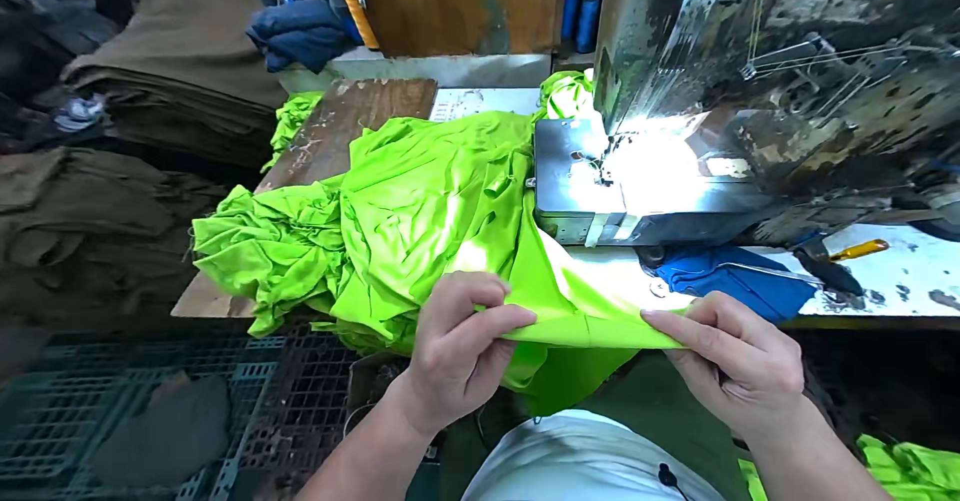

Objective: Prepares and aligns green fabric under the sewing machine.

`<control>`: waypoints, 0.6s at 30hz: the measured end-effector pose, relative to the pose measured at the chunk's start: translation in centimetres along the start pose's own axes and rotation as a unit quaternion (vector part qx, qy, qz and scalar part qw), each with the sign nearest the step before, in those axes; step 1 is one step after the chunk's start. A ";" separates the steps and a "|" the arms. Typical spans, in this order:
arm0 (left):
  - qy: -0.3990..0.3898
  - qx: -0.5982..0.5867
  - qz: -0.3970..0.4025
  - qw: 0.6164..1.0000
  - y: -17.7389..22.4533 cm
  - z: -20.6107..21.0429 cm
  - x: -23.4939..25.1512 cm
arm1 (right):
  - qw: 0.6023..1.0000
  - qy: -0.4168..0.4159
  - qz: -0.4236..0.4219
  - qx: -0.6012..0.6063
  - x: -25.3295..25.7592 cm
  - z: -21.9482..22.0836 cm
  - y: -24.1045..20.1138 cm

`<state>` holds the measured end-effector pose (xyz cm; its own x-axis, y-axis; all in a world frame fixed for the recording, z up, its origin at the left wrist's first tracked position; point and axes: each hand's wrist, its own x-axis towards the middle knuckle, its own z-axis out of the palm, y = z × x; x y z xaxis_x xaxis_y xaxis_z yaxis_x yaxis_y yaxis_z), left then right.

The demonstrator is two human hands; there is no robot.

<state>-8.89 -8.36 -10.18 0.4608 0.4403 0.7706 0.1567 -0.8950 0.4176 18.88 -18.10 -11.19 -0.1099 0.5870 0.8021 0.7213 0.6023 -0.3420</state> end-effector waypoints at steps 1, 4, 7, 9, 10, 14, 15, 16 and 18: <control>0.013 -0.097 -0.037 0.995 0.1 0.6 -0.1 | 1.000 -0.005 0.000 0.006 0.1 -0.1 -0.1; 0.134 -0.333 -0.143 0.922 1.9 2.9 1.3 | 0.999 -0.018 0.015 0.049 0.5 0.2 -1.2; 0.151 -0.140 -0.024 0.978 0.7 3.5 5.5 | 0.989 -0.033 0.081 0.122 0.7 2.1 -1.3; 0.102 0.011 0.070 0.992 -2.7 4.6 8.8 | 0.963 -0.049 0.198 0.179 0.4 4.4 -0.4; 0.057 0.069 0.078 0.993 -4.6 5.7 10.0 | 0.932 -0.064 0.285 0.215 0.2 5.4 0.2; -0.175 0.208 -0.114 0.956 -7.0 8.8 13.2 | 0.767 -0.067 0.541 0.339 0.3 7.1 1.9; -0.218 0.211 -0.173 0.937 -6.8 8.9 14.2 | 0.758 -0.066 0.548 0.347 0.2 7.0 2.0; -0.247 0.206 -0.214 0.922 -7.1 9.1 15.0 | 0.752 -0.068 0.552 0.354 0.2 6.7 1.9; -0.249 0.194 -0.216 0.924 -8.5 9.7 16.1 | 0.748 -0.058 0.549 0.368 0.5 6.2 2.2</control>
<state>5.70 5.60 -5.99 0.6116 0.7616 0.2141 0.6768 -0.6439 0.3568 16.18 -13.12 -14.63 0.1835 0.9636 -0.1943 -0.1473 -0.1685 -0.9746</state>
